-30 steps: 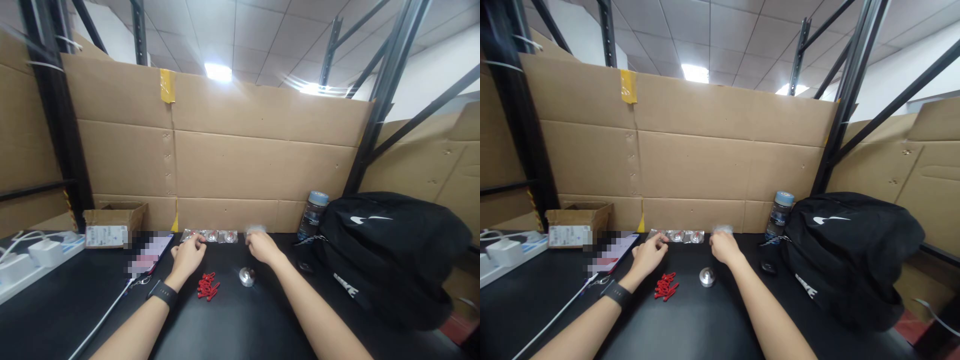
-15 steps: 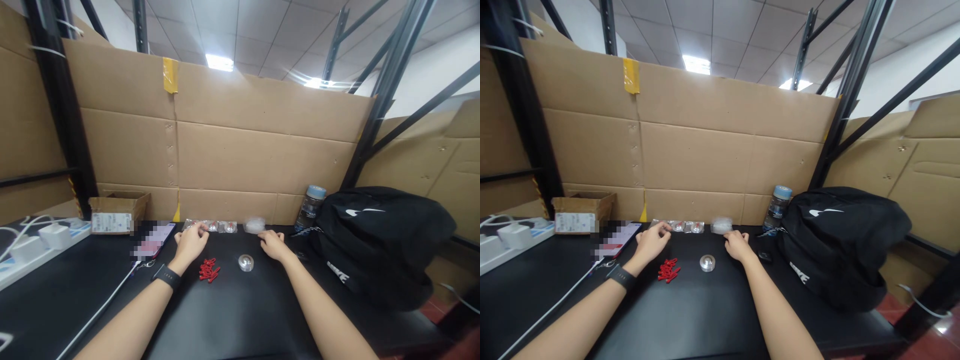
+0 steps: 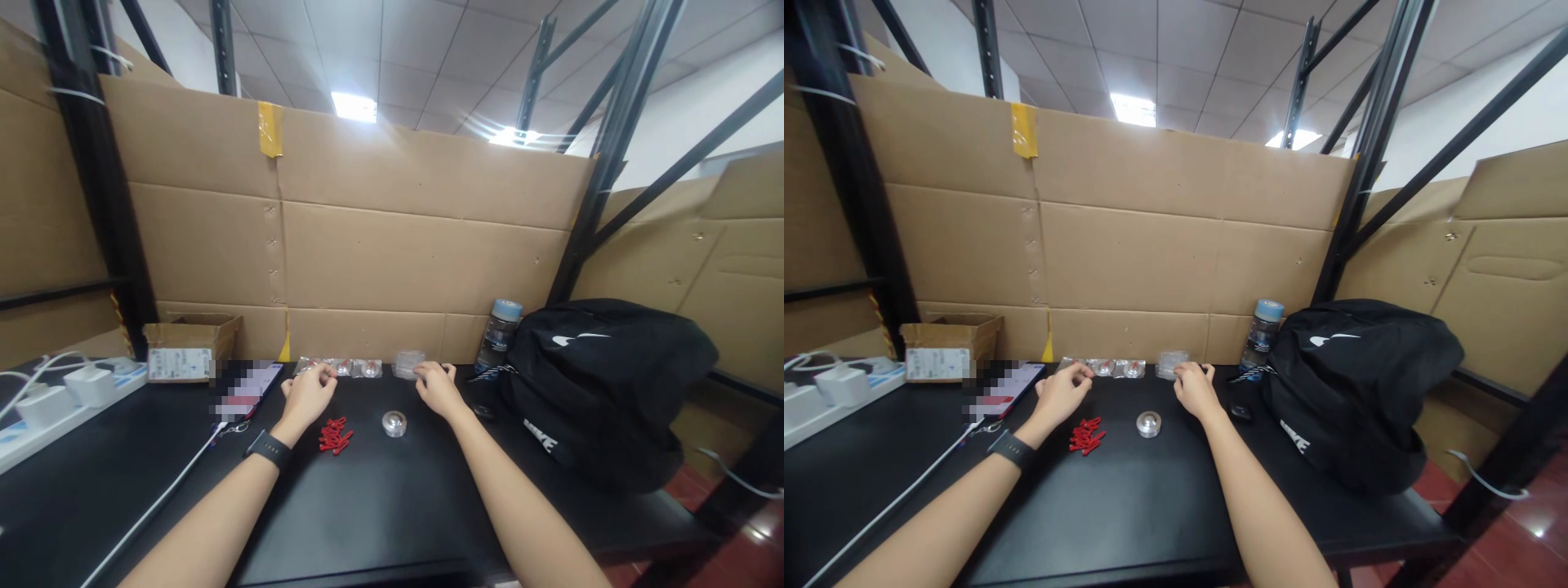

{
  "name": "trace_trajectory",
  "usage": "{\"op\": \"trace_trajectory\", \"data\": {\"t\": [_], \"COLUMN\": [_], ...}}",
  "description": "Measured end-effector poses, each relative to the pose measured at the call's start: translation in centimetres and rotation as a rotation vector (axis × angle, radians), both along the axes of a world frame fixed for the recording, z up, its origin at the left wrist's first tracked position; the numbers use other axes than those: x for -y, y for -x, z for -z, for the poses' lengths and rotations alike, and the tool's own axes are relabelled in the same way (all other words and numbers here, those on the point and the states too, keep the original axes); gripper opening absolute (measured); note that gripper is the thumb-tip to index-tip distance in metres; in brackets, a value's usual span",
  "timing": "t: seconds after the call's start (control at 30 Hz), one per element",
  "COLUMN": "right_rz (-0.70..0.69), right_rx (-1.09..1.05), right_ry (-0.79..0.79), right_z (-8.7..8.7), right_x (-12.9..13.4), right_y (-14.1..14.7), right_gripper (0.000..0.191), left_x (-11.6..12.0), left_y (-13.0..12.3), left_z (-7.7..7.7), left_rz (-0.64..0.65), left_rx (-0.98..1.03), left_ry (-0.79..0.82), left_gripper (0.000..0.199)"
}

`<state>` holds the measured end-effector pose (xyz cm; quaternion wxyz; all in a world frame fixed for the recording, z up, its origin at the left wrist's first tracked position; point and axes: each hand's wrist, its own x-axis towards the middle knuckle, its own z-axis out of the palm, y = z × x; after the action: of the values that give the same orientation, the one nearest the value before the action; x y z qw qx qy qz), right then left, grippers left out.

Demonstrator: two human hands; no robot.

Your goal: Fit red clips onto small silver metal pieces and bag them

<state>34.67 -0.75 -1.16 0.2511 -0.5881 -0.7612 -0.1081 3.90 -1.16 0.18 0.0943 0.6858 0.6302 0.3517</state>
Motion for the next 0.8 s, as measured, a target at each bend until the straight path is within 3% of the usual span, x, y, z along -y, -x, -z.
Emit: {"op": "trace_trajectory", "data": {"t": [0.4, 0.67, 0.8], "right_rz": [0.002, 0.030, -0.020], "right_rx": [0.003, -0.010, -0.020], "right_ry": [-0.098, -0.166, -0.169], "right_z": [-0.7, -0.8, -1.1], "right_x": [0.4, 0.6, 1.0], "right_y": [0.6, 0.9, 1.7], "right_gripper": [0.042, 0.052, 0.050], "left_x": [-0.2, 0.0, 0.3], "left_y": [-0.6, -0.7, -0.6], "left_z": [0.8, 0.5, 0.0], "left_rz": [0.043, 0.034, 0.044], "left_rx": [-0.003, -0.008, -0.010], "left_ry": [-0.009, 0.003, -0.029], "left_gripper": [0.018, 0.019, 0.019]}}
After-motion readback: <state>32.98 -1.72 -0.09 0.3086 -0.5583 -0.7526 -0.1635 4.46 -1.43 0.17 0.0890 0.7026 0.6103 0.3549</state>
